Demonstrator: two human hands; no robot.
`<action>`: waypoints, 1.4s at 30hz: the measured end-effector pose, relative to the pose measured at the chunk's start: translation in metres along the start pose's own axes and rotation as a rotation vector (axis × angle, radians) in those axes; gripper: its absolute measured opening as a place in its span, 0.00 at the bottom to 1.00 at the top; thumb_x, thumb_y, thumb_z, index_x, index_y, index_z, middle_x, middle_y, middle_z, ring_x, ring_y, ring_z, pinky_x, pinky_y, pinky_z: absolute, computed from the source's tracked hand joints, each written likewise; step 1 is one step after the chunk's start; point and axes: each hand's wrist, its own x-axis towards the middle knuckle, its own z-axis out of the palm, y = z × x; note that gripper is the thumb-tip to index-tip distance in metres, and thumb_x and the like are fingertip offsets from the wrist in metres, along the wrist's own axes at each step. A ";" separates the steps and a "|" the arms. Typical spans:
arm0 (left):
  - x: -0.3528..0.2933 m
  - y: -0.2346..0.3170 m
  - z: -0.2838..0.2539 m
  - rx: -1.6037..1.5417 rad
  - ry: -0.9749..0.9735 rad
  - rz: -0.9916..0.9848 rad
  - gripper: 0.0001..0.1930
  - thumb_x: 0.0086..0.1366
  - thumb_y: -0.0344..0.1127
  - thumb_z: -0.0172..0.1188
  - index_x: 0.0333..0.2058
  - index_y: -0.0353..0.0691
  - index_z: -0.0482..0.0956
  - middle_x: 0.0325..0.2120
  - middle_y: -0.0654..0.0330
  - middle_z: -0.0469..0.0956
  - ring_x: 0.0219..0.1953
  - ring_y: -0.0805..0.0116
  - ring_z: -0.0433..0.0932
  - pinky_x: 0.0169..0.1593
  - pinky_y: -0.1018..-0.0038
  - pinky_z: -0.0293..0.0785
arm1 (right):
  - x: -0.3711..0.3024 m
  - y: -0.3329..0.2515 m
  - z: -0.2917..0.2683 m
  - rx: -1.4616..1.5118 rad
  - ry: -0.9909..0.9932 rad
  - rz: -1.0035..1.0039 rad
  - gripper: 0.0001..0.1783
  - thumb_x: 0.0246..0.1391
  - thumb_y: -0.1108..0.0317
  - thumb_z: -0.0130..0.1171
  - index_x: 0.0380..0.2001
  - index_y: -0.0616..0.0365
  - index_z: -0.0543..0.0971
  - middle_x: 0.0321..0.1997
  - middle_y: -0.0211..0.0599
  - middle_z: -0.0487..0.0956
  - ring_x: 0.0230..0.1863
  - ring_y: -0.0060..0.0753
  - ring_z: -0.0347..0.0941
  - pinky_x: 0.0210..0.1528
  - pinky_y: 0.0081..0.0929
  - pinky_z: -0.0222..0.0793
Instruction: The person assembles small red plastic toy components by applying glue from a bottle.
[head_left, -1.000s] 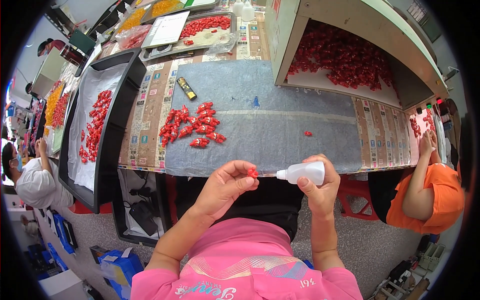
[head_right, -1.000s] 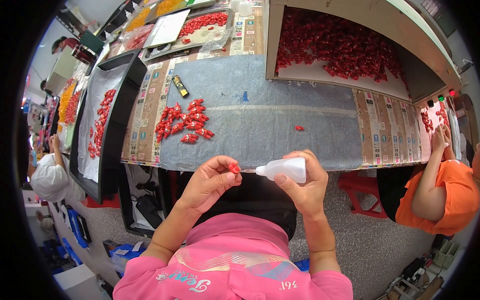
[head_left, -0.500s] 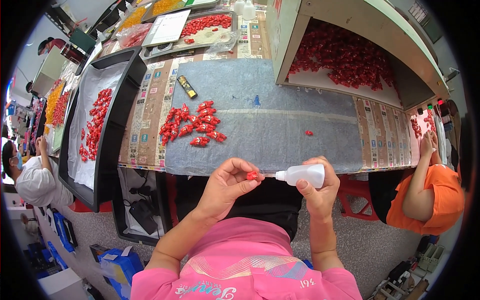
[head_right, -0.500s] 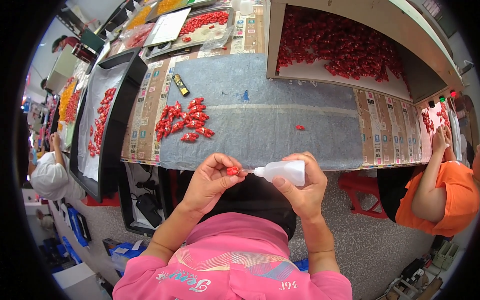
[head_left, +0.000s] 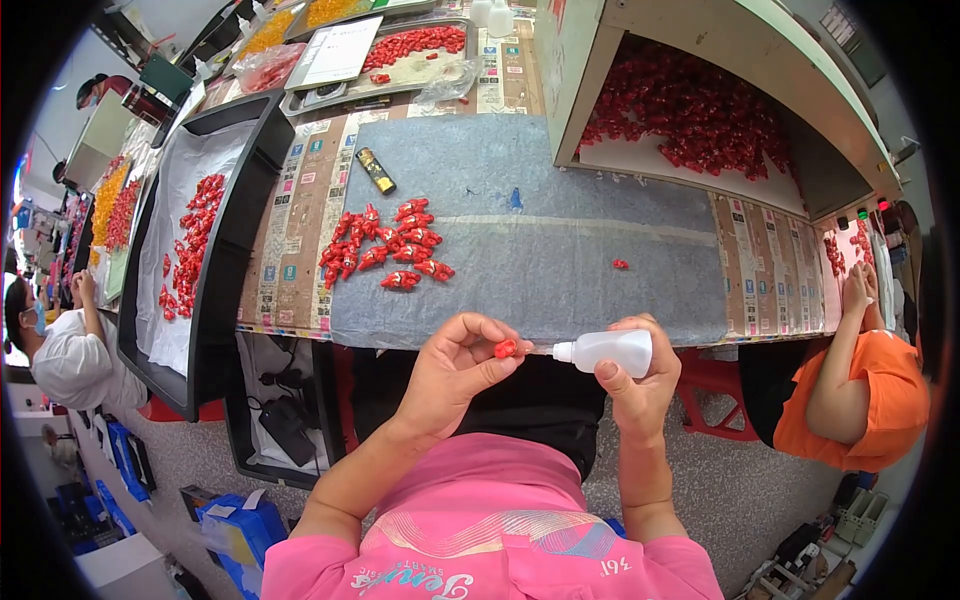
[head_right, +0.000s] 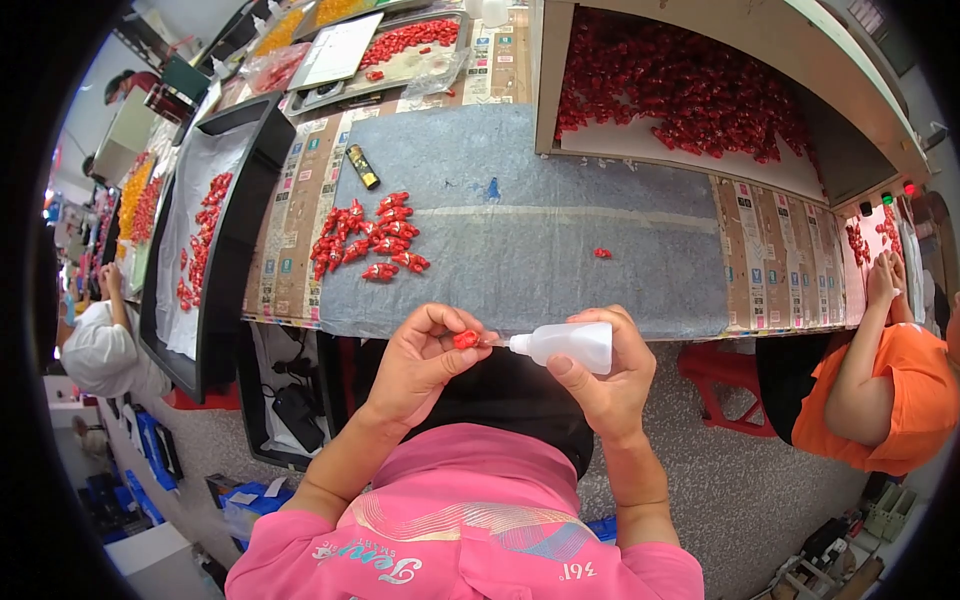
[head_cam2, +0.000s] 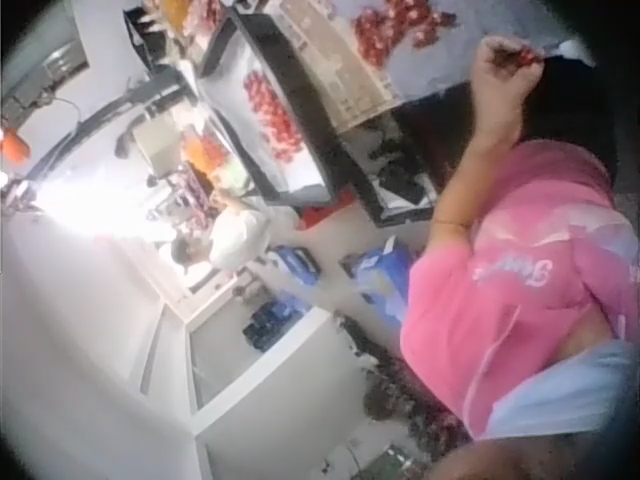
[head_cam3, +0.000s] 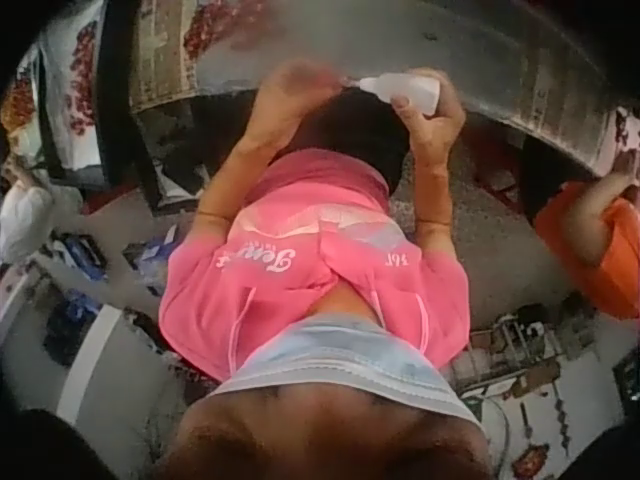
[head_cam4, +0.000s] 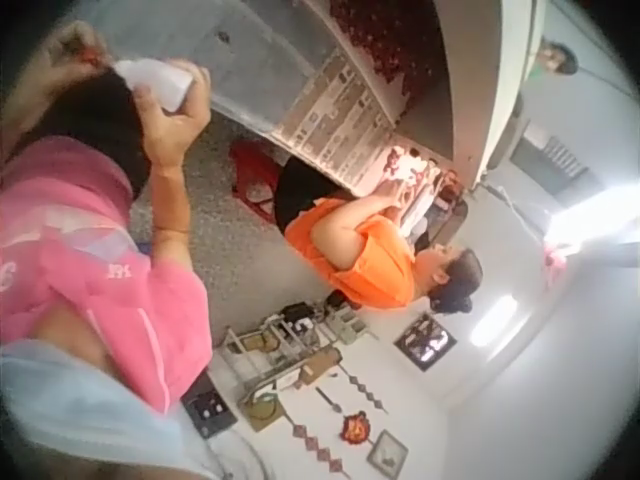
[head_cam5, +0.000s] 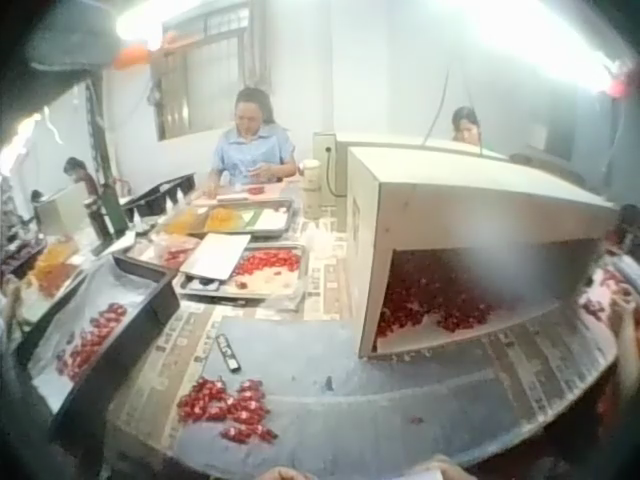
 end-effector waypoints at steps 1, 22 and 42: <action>0.000 0.000 0.000 0.004 -0.001 0.001 0.11 0.58 0.17 0.58 0.37 0.39 0.70 0.39 0.59 0.74 0.47 0.66 0.75 0.53 0.72 0.72 | 0.000 0.000 0.000 0.000 0.000 0.000 0.22 0.43 0.61 0.71 0.37 0.63 0.75 0.35 0.31 0.71 0.35 0.21 0.69 0.36 0.18 0.64; -0.002 0.006 0.002 -0.102 -0.015 -0.184 0.11 0.60 0.22 0.58 0.42 0.37 0.73 0.41 0.57 0.77 0.47 0.62 0.77 0.51 0.70 0.75 | -0.003 0.001 0.004 0.101 0.060 0.030 0.23 0.43 0.58 0.71 0.37 0.62 0.74 0.35 0.30 0.71 0.35 0.21 0.69 0.36 0.18 0.65; -0.001 0.005 0.001 -0.088 0.005 -0.223 0.11 0.60 0.23 0.58 0.41 0.36 0.72 0.41 0.54 0.77 0.45 0.61 0.78 0.49 0.69 0.77 | -0.003 0.004 0.000 0.088 0.078 0.027 0.23 0.43 0.61 0.71 0.37 0.62 0.74 0.36 0.30 0.72 0.37 0.21 0.69 0.38 0.18 0.65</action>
